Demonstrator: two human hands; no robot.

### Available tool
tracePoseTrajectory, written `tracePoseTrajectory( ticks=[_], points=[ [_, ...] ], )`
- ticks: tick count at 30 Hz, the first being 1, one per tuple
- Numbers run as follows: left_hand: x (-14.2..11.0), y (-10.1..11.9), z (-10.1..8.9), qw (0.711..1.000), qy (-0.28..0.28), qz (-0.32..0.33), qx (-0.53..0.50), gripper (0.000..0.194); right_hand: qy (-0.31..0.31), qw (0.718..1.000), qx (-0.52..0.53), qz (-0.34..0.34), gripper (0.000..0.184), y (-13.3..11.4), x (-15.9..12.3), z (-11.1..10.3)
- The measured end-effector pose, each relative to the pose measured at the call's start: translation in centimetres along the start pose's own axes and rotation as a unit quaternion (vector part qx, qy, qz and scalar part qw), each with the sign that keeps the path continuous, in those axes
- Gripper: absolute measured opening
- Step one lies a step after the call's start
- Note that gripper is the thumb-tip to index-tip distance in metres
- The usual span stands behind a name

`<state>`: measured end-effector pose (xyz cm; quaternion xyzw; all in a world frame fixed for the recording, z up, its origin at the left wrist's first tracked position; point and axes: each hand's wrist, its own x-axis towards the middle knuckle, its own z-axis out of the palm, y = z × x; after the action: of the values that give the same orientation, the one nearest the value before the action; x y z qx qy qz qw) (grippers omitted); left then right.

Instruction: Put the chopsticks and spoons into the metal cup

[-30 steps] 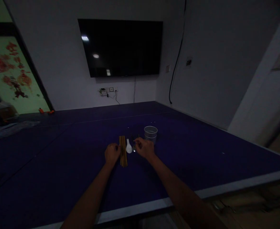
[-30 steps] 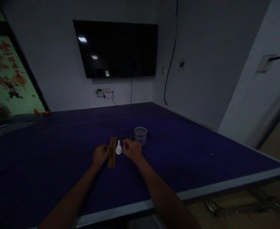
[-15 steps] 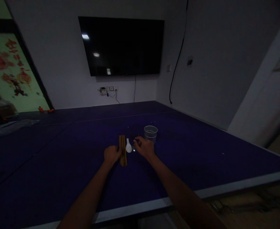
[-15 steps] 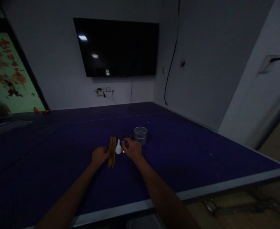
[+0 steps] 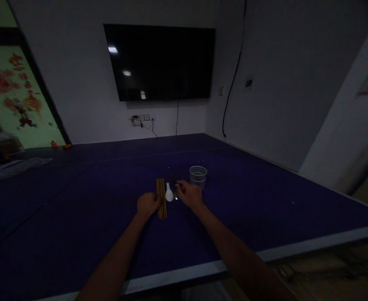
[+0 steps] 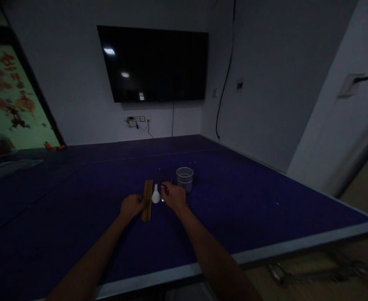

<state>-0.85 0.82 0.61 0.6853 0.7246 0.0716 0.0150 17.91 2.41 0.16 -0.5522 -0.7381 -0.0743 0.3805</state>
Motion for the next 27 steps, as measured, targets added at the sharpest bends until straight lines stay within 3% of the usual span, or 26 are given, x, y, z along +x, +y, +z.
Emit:
tracePoseTrajectory(
  ticks=[27],
  points=[
    [0.03, 0.17, 0.31, 1.000, -0.003, 0.012, -0.007, 0.048, -0.021, 1.000, -0.014, 0.002, 0.031, -0.26, 0.01, -0.19]
  ],
)
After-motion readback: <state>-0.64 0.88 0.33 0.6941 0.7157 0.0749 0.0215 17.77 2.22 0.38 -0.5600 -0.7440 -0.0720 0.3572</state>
